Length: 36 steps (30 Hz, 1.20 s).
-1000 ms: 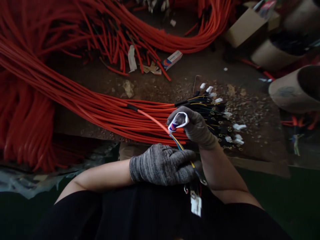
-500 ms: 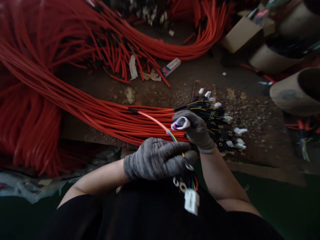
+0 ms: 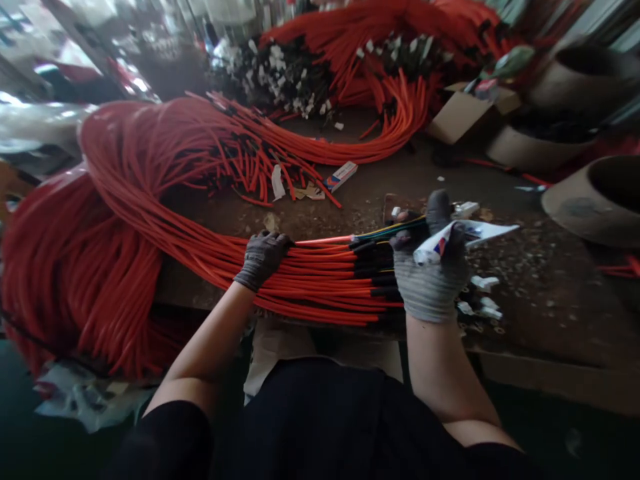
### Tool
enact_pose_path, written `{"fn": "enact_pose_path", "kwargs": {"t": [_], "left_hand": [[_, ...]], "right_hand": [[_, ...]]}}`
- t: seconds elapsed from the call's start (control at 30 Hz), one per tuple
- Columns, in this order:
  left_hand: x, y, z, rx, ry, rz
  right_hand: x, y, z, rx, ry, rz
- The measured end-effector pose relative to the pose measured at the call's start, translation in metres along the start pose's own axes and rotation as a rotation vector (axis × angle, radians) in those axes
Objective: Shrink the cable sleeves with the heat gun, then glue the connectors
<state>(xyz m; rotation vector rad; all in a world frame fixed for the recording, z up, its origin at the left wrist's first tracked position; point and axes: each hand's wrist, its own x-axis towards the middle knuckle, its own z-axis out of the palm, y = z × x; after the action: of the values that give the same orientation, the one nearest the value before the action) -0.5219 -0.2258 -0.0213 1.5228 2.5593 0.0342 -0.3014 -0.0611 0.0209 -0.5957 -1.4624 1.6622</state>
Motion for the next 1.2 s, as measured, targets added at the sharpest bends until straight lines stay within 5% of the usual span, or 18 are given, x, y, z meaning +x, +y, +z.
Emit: {"fn": "enact_pose_path", "kwargs": {"t": [0.17, 0.37, 0.53, 0.63, 0.77, 0.87, 0.97, 1.2], "left_hand": [[0.023, 0.039, -0.001, -0.579, 0.153, 0.376], [0.040, 0.071, -0.007, -0.953, -0.099, 0.498], [0.038, 0.072, 0.015, -0.447, 0.046, 0.258], [0.029, 0.064, 0.037, -0.090, -0.068, 0.132], [0.024, 0.061, 0.042, 0.052, -0.127, 0.137], [0.032, 0.069, 0.028, 0.101, -0.198, 0.116], [0.046, 0.077, 0.018, 0.108, -0.281, 0.089], [0.062, 0.084, 0.036, 0.096, -0.160, 0.010]], "right_hand": [[0.001, -0.003, -0.004, 0.375, 0.055, 0.130], [0.010, 0.002, -0.008, 0.424, 0.074, 0.251], [0.006, 0.012, -0.024, 0.351, 0.294, 0.251], [-0.005, 0.014, -0.053, 0.277, 0.523, 0.180], [-0.002, 0.001, -0.103, 0.250, 0.737, 0.127], [0.028, -0.011, -0.132, 0.217, 0.851, 0.207], [0.076, -0.004, -0.151, 0.111, 0.825, 0.434], [0.197, 0.071, -0.174, -0.005, 0.738, 0.726]]}}
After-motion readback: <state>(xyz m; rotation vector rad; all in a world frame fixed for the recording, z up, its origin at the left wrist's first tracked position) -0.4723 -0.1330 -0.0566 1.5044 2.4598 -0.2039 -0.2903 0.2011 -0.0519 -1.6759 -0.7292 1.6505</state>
